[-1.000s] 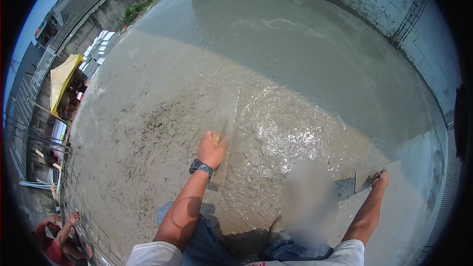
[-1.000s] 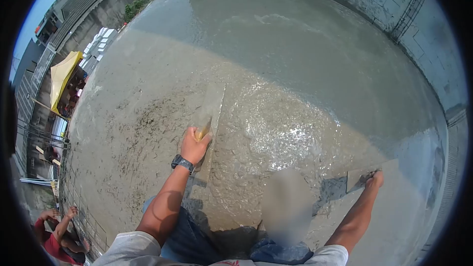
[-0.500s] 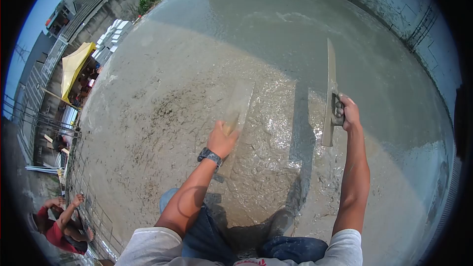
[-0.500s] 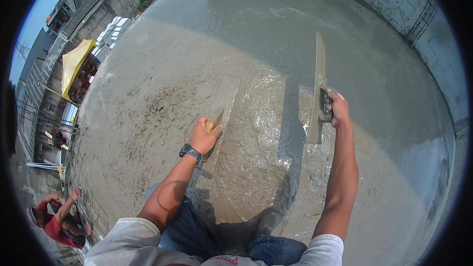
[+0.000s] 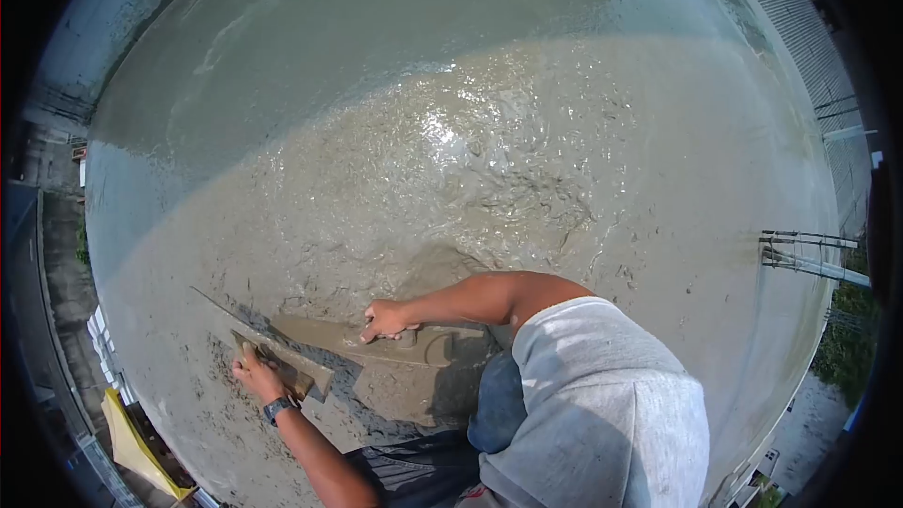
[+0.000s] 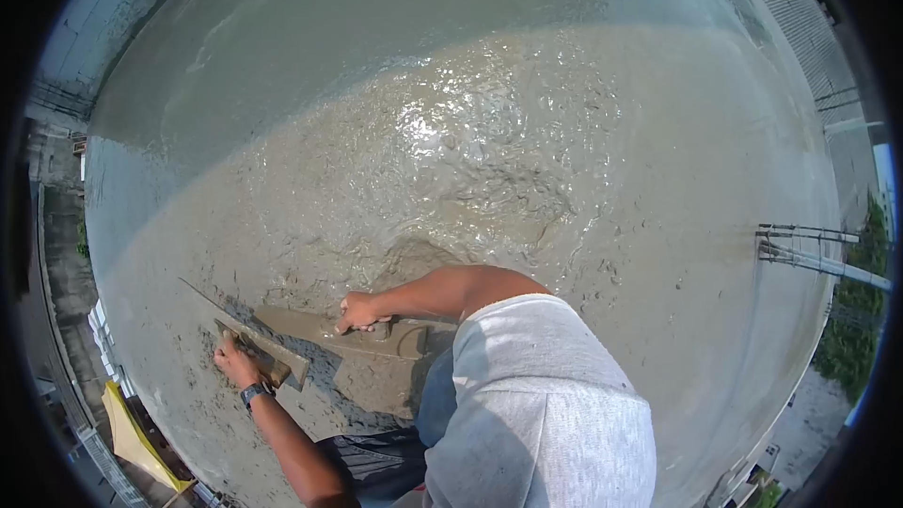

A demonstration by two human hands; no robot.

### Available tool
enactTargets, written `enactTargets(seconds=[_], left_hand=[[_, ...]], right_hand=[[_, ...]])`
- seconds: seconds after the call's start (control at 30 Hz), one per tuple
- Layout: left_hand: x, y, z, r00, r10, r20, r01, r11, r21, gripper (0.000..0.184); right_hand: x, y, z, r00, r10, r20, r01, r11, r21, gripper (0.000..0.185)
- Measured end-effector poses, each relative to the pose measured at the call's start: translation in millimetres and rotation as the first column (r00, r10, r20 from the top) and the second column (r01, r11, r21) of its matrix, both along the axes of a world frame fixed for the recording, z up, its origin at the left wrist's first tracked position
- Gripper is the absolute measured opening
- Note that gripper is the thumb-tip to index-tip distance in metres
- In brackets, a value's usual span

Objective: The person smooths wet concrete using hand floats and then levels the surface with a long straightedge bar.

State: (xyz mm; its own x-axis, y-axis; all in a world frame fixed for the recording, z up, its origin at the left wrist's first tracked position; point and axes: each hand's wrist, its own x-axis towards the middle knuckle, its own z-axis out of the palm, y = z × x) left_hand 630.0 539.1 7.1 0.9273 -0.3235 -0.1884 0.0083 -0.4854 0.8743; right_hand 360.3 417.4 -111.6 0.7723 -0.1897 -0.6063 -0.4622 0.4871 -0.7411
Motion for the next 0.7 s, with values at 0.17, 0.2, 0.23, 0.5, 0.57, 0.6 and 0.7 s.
enactTargets(seconds=[0.17,0.2,0.23,0.5,0.57,0.6,0.7], left_hand=[[-20.7,-32.0,-31.0,0.985,-0.169,-0.034,0.171,0.982,0.077,0.058],[-26.3,-36.0,-33.9,0.978,-0.201,-0.047,0.205,0.975,0.089,0.058],[-29.2,-45.3,-37.3,0.97,-0.24,-0.043,0.243,0.965,0.096,0.058],[-53.4,-58.7,-43.2,0.93,-0.365,0.038,0.351,0.916,0.196,0.056],[-59.7,-60.4,-35.6,0.934,-0.356,-0.021,0.355,0.92,0.166,0.055],[-60.9,-57.8,-28.8,0.936,-0.349,-0.05,0.353,0.922,0.16,0.054],[-64.8,-51.3,-12.4,0.941,-0.333,-0.065,0.339,0.915,0.219,0.053]], right_hand=[[-36.6,-55.2,11.3,0.93,-0.367,-0.004,0.366,0.927,-0.079,0.038],[-44.9,-70.5,14.6,0.892,-0.453,-0.009,0.449,0.888,-0.1,0.039],[-57.9,-91.0,17.7,0.859,-0.512,-0.003,0.508,0.853,-0.122,0.039],[-209.4,-170.0,17.2,0.322,-0.946,-0.04,0.938,0.325,-0.125,0.035],[-251.2,-164.6,16.4,0.198,-0.98,-0.037,0.978,0.2,-0.061,0.031],[-269.7,-158.5,8.1,0.135,-0.99,-0.042,0.99,0.137,-0.043,0.03],[-320.6,-138.4,19.5,-0.028,-0.999,-0.031,0.997,-0.025,-0.075,0.029]])
